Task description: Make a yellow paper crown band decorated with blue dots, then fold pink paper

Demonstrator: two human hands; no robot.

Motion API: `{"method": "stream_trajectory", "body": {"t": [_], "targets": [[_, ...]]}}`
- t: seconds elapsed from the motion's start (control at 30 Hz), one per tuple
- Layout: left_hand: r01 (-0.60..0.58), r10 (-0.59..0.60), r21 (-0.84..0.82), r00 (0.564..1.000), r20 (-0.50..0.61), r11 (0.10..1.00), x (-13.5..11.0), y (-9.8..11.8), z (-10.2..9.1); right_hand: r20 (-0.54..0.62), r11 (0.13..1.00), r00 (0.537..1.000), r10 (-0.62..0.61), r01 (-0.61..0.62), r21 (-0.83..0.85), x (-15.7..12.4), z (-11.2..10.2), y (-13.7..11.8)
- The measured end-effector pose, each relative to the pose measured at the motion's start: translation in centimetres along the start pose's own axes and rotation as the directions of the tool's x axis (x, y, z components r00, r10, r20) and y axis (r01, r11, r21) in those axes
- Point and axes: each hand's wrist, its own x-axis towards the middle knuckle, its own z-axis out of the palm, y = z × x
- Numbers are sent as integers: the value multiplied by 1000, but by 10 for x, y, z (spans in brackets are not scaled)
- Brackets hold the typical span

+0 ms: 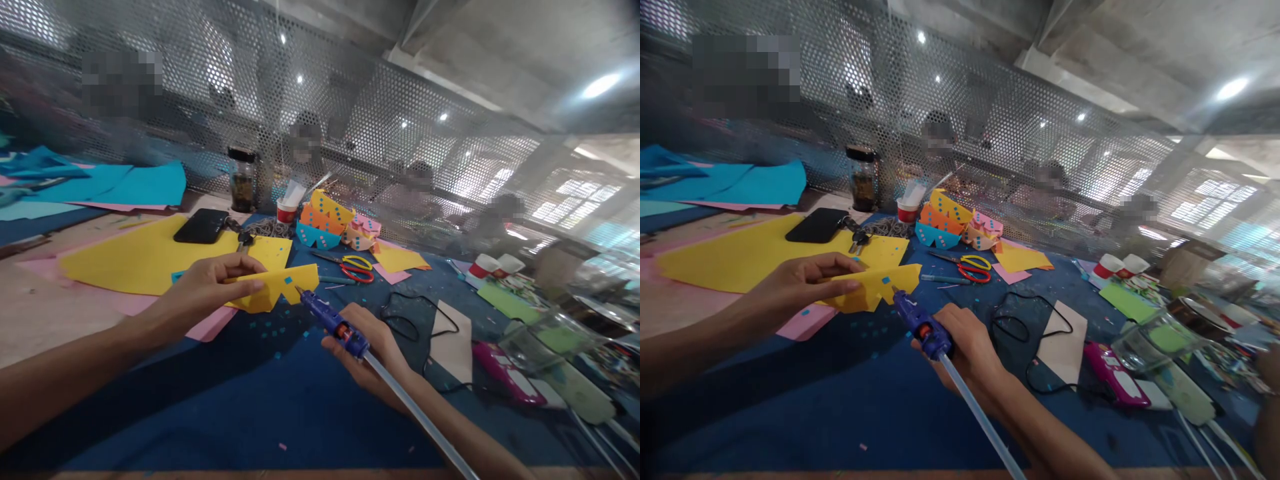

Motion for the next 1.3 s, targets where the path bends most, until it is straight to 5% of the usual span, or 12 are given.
{"method": "stream_trajectory", "body": {"t": [1.3], "targets": [[-13, 13, 8, 1000, -9, 1000, 1, -1, 1, 0, 996, 1000, -22, 22, -84, -1, 1, 3]]}}
